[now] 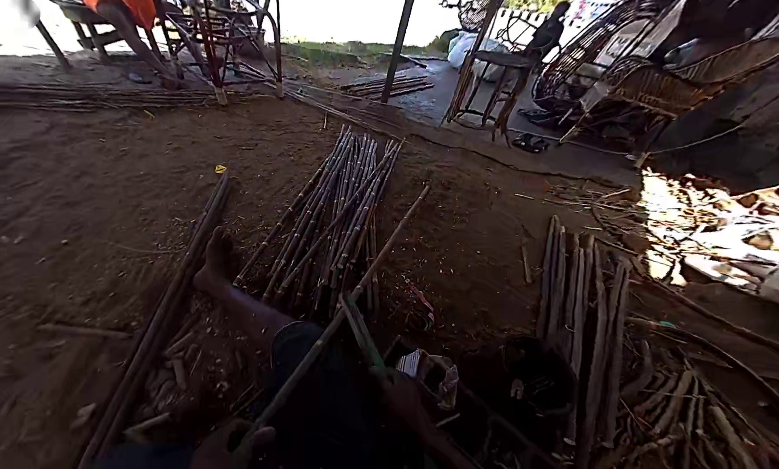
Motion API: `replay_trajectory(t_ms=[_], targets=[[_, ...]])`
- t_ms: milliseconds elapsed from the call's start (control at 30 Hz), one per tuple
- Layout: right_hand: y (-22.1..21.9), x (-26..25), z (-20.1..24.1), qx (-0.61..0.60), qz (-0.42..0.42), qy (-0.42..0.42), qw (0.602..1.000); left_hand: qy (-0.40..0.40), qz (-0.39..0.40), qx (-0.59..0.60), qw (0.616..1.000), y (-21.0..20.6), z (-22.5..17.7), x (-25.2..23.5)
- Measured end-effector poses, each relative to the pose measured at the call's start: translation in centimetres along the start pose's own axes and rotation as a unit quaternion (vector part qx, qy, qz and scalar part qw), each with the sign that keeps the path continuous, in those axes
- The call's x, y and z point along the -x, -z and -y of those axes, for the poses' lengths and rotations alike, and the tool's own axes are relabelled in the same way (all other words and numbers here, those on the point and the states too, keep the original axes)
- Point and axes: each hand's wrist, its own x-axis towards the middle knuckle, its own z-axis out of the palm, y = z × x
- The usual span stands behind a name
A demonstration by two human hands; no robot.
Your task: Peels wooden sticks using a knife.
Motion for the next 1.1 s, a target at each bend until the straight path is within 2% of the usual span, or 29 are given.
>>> replay_trajectory(t_ms=[33,100,233,333,367,467,500,533,600,667,733,800,833,933,967,1067,1100], targets=[[-0.3,0.8,0.4,0.031,0.038,0.033,0.998,0.015,-0.019,-0.002,1.0,-0.1,1.0,-0.1],[-0.1,1.6,0.3,0.017,0.088,0.051,0.995,0.043,-0.029,0.01,0.999,-0.2,2.1,0.5],[0.7,-0.4,-0.7,-0.063,0.02,-0.022,0.998,0.059,-0.037,0.019,0.997,-1.0,1.4,1.0],[0.1,3.0,1.6,0.105,0.142,0.093,0.98,0.068,-0.038,0.018,0.997,-0.7,1.1,0.8],[0.1,3.5,2.2,0.12,0.147,0.104,0.976,0.066,-0.04,0.024,0.997,-0.5,1.2,0.6],[1.8,0.9,2.4,-0.014,0.044,-0.009,0.999,0.055,-0.063,0.006,0.996,-0.1,-0.2,0.9],[1.8,0.4,1.9,-0.044,0.011,-0.031,0.998,0.054,-0.08,-0.016,0.995,-0.4,-0.5,1.6],[1.6,0.9,1.7,-0.033,0.015,-0.02,0.999,0.051,-0.1,-0.034,0.993,-0.7,-0.4,2.0],[1.3,3.6,3.2,0.075,0.117,0.075,0.987,0.043,-0.117,-0.048,0.991,-0.9,0.0,2.1],[0.5,4.9,3.4,0.124,0.156,0.104,0.974,0.04,-0.101,-0.034,0.993,-0.8,0.5,2.1],[0.8,2.3,1.5,0.024,0.086,0.041,0.995,0.038,-0.073,-0.014,0.996,-0.4,0.5,1.7],[0.9,-0.4,-0.2,-0.07,0.004,-0.014,0.997,0.065,-0.044,0.029,0.996,-0.2,0.8,1.3],[0.9,-0.3,0.1,-0.048,0.009,-0.002,0.999,0.08,-0.035,0.054,0.995,-0.2,0.7,1.0],[0.4,3.2,2.7,0.13,0.125,0.113,0.977,0.104,-0.019,0.092,0.99,0.2,0.4,0.3],[0.3,3.7,2.8,0.135,0.123,0.108,0.977,0.109,-0.008,0.1,0.989,0.3,0.4,0.5],[0.8,1.0,0.5,-0.012,0.019,-0.003,1.0,0.117,0.026,0.145,0.982,0.1,0.1,0.8],[0.8,0.6,0.2,-0.031,0.007,-0.014,0.999,0.114,0.033,0.167,0.979,0.1,0.0,0.7]])
